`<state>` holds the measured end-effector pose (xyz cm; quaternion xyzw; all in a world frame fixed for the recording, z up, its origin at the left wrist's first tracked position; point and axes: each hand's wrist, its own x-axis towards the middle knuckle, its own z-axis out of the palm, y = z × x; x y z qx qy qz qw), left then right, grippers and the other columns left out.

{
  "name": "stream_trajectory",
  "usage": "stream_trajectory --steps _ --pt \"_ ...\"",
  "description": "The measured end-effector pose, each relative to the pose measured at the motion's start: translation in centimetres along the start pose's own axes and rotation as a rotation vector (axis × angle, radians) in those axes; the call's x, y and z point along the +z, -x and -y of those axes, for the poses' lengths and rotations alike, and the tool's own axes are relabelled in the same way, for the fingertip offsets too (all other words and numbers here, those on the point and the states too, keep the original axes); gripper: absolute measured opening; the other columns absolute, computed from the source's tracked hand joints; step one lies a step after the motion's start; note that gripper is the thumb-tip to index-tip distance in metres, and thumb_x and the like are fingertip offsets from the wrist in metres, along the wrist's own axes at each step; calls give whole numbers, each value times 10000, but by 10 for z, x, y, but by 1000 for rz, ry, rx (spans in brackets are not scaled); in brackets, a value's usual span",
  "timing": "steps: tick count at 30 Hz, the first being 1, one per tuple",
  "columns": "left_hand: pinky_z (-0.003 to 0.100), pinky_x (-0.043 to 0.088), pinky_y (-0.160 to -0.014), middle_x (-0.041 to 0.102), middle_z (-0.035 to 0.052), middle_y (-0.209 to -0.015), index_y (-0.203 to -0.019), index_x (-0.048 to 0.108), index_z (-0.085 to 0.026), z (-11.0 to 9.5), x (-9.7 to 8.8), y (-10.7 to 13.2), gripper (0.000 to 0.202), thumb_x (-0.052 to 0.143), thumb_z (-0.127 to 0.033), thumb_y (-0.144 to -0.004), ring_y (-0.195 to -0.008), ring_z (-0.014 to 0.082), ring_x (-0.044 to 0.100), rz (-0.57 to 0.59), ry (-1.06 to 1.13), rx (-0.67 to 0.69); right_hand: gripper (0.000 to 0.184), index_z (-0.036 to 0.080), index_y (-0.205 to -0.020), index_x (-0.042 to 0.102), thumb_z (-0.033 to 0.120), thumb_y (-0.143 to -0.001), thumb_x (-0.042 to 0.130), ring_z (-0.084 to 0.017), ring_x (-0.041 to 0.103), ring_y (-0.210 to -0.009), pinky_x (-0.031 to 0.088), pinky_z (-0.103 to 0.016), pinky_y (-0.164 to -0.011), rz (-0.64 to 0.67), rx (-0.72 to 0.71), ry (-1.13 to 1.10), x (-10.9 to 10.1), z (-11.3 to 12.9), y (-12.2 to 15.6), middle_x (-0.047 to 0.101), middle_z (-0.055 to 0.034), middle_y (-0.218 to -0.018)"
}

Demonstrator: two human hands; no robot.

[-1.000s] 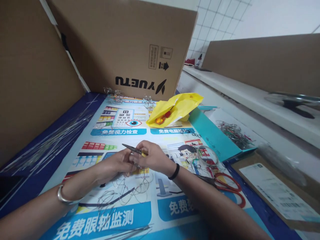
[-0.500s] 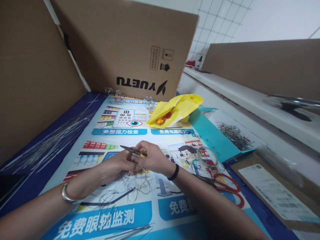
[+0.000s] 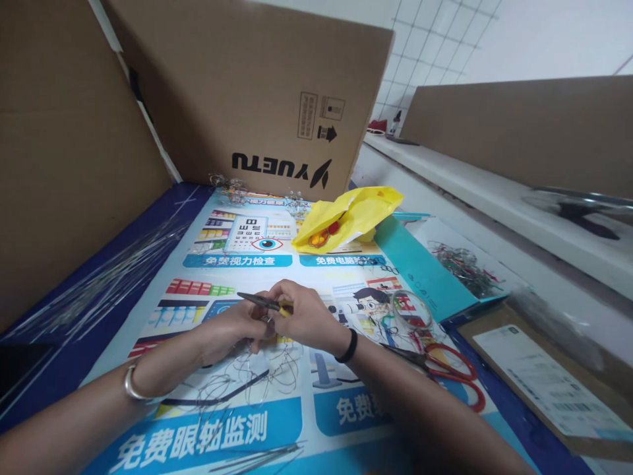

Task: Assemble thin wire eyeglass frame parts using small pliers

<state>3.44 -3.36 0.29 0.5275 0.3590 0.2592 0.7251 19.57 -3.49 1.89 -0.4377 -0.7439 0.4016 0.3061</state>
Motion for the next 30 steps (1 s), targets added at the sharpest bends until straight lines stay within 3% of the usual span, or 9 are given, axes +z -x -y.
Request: stream_trajectory --steps 7,16,30 --pt "169 389 -379 525 -39 -659 -828 488 -144 -1 -3 -1 292 593 -61 -569 -423 52 482 -53 45 5 166 197 -877 537 210 -729 612 -124 560 -730 447 -232 -647 15 18 3 -3 -3 1 603 9 -816" --pt "187 393 -389 546 -41 -640 -797 476 -145 3 -7 -3 263 596 -68 -576 -401 55 486 -62 28 10 140 197 -843 525 166 -717 578 -120 547 -709 425 -226 -633 30 25 -48 1 -8 2 588 22 -769" --pt "163 316 -396 531 -57 -570 -788 473 -157 -3 -7 -3 245 651 -194 -624 -400 55 498 -107 -125 -69 121 184 -781 486 175 -679 551 -108 468 -634 386 -227 -574 -177 126 -190 15 -8 3 508 34 -685"
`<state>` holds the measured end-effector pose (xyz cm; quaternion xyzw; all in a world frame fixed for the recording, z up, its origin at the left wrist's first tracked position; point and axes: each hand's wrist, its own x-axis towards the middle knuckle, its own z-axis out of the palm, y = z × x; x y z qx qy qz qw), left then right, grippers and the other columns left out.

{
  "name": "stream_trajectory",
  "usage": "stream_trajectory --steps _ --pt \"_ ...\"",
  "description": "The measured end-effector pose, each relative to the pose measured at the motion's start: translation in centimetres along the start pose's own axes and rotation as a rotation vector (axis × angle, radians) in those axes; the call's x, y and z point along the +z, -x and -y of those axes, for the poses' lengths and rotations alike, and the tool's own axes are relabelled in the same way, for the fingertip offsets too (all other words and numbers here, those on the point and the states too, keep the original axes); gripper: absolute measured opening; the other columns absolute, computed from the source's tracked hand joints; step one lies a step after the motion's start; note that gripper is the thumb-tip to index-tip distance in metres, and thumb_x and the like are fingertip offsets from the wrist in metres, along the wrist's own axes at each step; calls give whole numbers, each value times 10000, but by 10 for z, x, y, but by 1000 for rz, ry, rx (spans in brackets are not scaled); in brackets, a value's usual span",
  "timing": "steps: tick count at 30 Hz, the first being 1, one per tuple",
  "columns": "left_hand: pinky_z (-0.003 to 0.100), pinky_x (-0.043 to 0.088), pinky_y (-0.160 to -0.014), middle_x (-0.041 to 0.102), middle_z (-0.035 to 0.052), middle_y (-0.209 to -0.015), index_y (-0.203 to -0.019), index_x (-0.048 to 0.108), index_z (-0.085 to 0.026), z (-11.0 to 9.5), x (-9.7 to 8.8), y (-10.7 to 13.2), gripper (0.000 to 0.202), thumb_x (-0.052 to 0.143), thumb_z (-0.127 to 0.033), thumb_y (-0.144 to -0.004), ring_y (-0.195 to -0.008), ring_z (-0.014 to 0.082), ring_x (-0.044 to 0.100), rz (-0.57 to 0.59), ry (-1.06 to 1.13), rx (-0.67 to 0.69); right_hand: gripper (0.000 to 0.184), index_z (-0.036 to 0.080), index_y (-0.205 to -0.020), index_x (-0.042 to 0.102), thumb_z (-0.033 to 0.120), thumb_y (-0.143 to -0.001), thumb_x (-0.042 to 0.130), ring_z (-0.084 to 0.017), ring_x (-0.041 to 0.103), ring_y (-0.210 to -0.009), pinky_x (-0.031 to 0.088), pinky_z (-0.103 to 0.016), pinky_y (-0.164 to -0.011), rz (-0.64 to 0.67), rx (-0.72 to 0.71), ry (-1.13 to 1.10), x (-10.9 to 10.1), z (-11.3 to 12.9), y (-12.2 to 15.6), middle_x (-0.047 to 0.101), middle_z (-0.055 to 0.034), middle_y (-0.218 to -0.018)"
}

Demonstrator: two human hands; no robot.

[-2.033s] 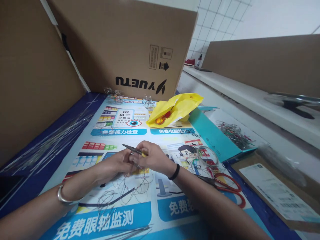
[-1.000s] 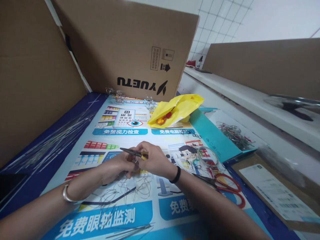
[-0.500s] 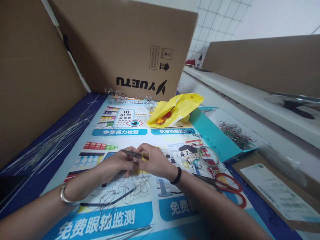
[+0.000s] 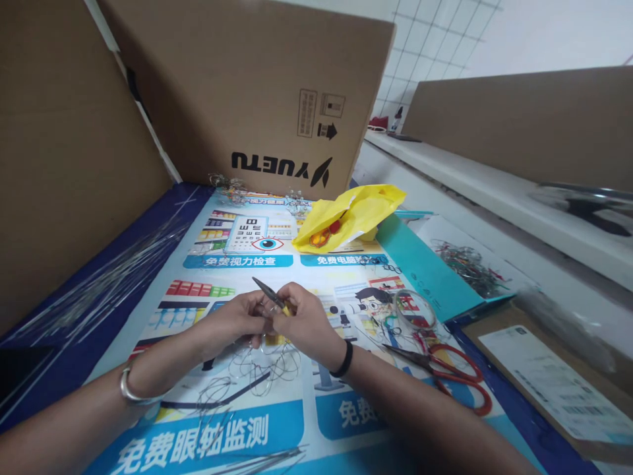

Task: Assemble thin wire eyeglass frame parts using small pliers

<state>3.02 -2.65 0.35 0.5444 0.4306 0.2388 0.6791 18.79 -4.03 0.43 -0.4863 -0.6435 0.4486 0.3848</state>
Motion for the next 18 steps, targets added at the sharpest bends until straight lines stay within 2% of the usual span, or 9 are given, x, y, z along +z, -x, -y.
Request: stream_trajectory --steps 6,10,12,15,18 --pt "164 329 -407 527 -62 -552 -766 458 -164 4 0 -3 234 643 -183 -624 -402 54 491 4 25 27 109 190 -769 483 181 -690 558 -110 482 -643 403 -228 -582 -38 23 -47 5 -5 0 519 34 -699" --pt "178 353 -423 536 -59 -582 -749 455 -163 4 -2 -2 211 627 -161 -626 -412 52 489 13 44 77 92 179 -755 497 236 -740 569 -113 488 -649 404 -232 -592 33 -19 18 -1 -2 -1 526 25 -693" --pt "184 368 -428 544 -56 -603 -753 454 -164 3 -4 -1 196 613 -157 -638 -423 55 495 19 32 110 93 172 -762 531 260 -781 552 -115 491 -648 394 -233 -593 92 -77 152 -10 1 -1 544 15 -693" --pt "185 385 -434 553 -54 -643 -762 448 -167 0 -7 -1 193 599 -140 -645 -438 53 498 3 24 147 121 170 -841 593 282 -806 563 -131 520 -704 388 -250 -652 121 -296 418 -29 4 0 600 -12 -759" --pt "176 377 -424 547 -63 -655 -780 436 -177 2 -10 -2 207 590 -122 -653 -424 43 484 -16 9 148 182 169 -879 621 332 -835 554 -152 531 -720 369 -267 -661 208 -409 713 -46 6 2 619 -37 -769"
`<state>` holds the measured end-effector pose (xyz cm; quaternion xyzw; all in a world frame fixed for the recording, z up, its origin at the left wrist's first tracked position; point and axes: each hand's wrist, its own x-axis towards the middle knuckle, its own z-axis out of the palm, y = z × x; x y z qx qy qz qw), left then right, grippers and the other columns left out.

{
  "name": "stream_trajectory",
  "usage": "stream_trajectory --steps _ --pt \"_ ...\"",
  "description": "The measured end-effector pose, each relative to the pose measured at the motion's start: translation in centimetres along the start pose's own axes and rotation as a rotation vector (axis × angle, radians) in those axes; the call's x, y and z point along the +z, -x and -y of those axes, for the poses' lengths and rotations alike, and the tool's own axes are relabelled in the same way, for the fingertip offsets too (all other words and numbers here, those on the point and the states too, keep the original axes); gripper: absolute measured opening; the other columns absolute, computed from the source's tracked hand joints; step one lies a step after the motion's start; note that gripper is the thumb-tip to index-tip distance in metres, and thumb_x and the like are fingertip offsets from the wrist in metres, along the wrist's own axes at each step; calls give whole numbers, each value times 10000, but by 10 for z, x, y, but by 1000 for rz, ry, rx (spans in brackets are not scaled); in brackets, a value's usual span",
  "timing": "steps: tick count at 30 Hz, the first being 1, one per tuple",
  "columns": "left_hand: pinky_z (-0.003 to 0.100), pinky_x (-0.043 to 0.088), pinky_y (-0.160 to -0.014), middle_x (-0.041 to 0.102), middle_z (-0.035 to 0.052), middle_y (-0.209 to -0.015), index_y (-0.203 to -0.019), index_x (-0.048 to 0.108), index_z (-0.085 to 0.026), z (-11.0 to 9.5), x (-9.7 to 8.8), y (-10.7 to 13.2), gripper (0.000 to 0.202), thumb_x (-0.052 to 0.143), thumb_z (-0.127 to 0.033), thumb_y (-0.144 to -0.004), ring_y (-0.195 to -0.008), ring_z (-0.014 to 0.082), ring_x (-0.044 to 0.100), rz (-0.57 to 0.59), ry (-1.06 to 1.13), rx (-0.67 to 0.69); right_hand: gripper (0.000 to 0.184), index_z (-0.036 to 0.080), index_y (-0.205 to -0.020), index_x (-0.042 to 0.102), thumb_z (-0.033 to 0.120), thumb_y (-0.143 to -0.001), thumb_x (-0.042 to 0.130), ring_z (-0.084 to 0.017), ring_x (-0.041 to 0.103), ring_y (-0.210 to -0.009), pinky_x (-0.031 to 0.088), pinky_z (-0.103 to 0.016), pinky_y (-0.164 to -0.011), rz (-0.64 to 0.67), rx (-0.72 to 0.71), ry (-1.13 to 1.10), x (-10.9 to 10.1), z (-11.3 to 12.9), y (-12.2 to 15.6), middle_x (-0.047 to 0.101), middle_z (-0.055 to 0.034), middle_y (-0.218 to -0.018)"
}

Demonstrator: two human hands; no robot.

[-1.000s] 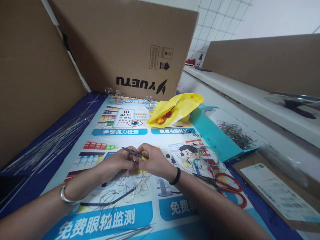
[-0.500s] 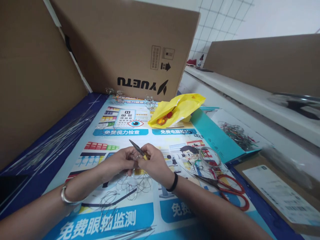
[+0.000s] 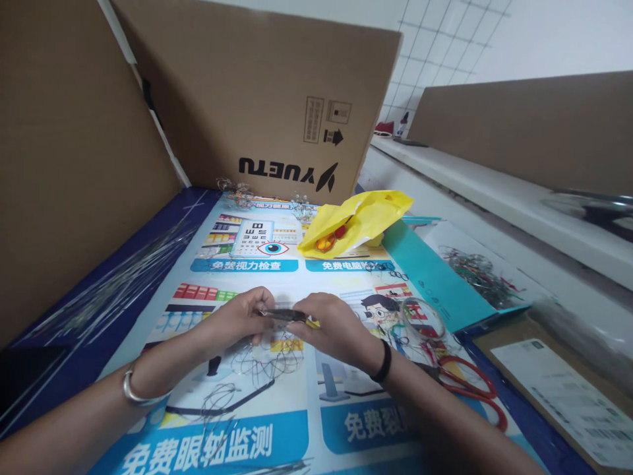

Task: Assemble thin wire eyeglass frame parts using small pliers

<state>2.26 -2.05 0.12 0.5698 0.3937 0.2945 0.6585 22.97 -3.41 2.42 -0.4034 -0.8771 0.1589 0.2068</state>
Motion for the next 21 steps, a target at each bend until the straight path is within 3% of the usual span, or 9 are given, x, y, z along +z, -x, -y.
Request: stream_trajectory --steps 4,7,21 --pt "180 392 -425 563 -48 -729 -816 432 -197 4 -1 0 197 566 -132 -687 -471 57 501 -16 -90 26 213 177 -878 630 363 -856 528 -192 519 -756 319 -307 -675 73 -36 391 -13 -1 8 621 -59 -783" --pt "180 400 -421 556 -45 -741 -852 421 -210 3 0 1 181 536 -153 -725 -497 69 511 -26 -177 42 179 182 -857 624 343 -846 548 -194 498 -746 287 -309 -664 74 -23 533 -18 1 10 607 -56 -780" --pt "174 396 -445 545 -45 -772 -921 375 -216 -12 6 9 265 492 -109 -708 -508 65 509 9 -327 64 168 193 -793 594 331 -859 523 -169 469 -751 251 -293 -666 77 -95 472 -15 0 10 583 -24 -766"
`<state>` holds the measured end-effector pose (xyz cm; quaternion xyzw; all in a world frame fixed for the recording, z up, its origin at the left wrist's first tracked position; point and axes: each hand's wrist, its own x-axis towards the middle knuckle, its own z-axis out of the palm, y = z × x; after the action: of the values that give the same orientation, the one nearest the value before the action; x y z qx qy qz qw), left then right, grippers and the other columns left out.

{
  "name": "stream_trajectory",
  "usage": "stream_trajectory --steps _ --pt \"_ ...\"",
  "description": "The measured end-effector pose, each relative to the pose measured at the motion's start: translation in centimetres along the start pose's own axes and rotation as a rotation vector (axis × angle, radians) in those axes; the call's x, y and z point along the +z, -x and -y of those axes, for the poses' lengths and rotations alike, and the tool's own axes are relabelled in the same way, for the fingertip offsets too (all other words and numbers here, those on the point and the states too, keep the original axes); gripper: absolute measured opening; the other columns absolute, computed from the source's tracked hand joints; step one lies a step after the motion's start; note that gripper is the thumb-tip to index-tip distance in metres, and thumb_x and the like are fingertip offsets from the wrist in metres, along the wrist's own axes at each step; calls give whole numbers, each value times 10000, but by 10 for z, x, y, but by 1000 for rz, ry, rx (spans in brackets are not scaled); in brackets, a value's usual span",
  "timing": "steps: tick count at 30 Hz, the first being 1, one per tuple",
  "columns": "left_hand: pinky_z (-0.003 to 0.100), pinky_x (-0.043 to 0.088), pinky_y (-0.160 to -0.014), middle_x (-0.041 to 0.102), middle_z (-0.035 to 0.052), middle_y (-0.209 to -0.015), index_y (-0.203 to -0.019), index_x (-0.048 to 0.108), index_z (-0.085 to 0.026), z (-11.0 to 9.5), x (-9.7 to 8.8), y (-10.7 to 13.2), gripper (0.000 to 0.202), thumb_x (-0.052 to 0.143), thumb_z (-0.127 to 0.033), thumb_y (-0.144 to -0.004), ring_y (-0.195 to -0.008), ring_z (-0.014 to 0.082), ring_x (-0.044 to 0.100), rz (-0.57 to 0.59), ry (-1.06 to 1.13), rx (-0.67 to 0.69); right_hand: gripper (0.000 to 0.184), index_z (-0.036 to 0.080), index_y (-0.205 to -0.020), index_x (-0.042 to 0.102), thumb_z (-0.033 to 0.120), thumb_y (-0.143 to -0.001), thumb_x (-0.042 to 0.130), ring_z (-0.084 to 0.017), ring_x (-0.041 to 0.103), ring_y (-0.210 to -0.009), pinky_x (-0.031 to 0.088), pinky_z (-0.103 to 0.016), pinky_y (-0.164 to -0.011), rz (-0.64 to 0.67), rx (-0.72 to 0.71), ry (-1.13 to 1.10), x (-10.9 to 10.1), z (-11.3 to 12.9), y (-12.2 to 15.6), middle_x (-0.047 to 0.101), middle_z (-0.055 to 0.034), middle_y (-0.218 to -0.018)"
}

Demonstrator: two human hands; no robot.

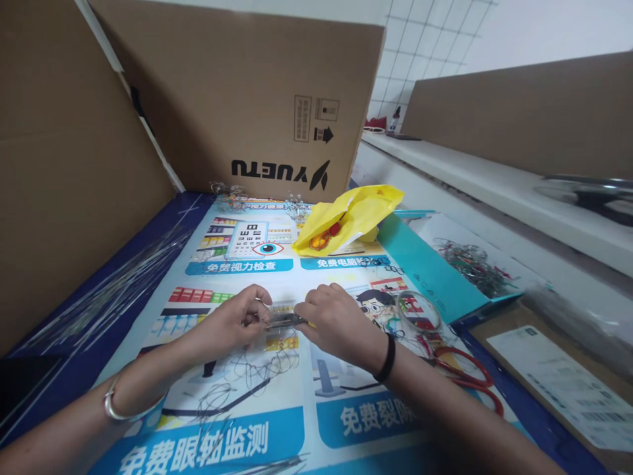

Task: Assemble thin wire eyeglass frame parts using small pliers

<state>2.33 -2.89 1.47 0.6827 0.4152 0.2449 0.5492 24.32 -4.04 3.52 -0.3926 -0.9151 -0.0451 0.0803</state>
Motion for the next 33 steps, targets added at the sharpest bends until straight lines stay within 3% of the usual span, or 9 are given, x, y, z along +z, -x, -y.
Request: stream_trajectory --steps 7,15,20,26,30,33 --pt "181 387 -429 556 -40 -757 -919 368 -215 -3 0 1 265 517 -143 -712 -483 66 488 12 12 -5 156 182 -809 616 306 -847 530 -166 471 -746 252 -294 -667 -33 2 6 -5 -5 0 583 -31 -754" --pt "171 376 -406 556 -52 -774 -895 370 -215 -3 0 0 264 499 -114 -688 -460 56 495 42 48 -40 168 194 -740 598 302 -851 533 -150 470 -661 240 -289 -616 -61 -58 76 2 0 1 583 -16 -680" --pt "176 349 -404 568 -38 -811 -860 376 -206 1 0 -3 219 507 -129 -703 -427 41 499 -13 118 -57 180 186 -765 625 306 -858 527 -151 512 -658 267 -275 -600 -101 99 47 9 11 3 602 -29 -689" --pt "169 347 -400 556 -37 -800 -855 377 -208 5 0 -4 230 519 -130 -692 -431 39 493 -60 178 -42 164 184 -761 632 287 -842 534 -147 558 -671 315 -242 -591 -40 249 -79 17 19 2 624 -32 -693" --pt "177 366 -418 548 -42 -796 -866 368 -213 5 -1 -3 247 513 -121 -688 -443 44 493 -37 177 -15 150 186 -771 630 279 -839 535 -148 569 -694 346 -233 -615 -5 246 -152 18 15 2 630 -30 -716" --pt "177 372 -427 553 -46 -791 -877 358 -216 2 -1 -2 258 516 -125 -694 -445 45 494 -9 153 -16 122 184 -818 638 262 -830 546 -152 567 -726 359 -237 -641 9 164 -198 17 7 1 633 -34 -748"
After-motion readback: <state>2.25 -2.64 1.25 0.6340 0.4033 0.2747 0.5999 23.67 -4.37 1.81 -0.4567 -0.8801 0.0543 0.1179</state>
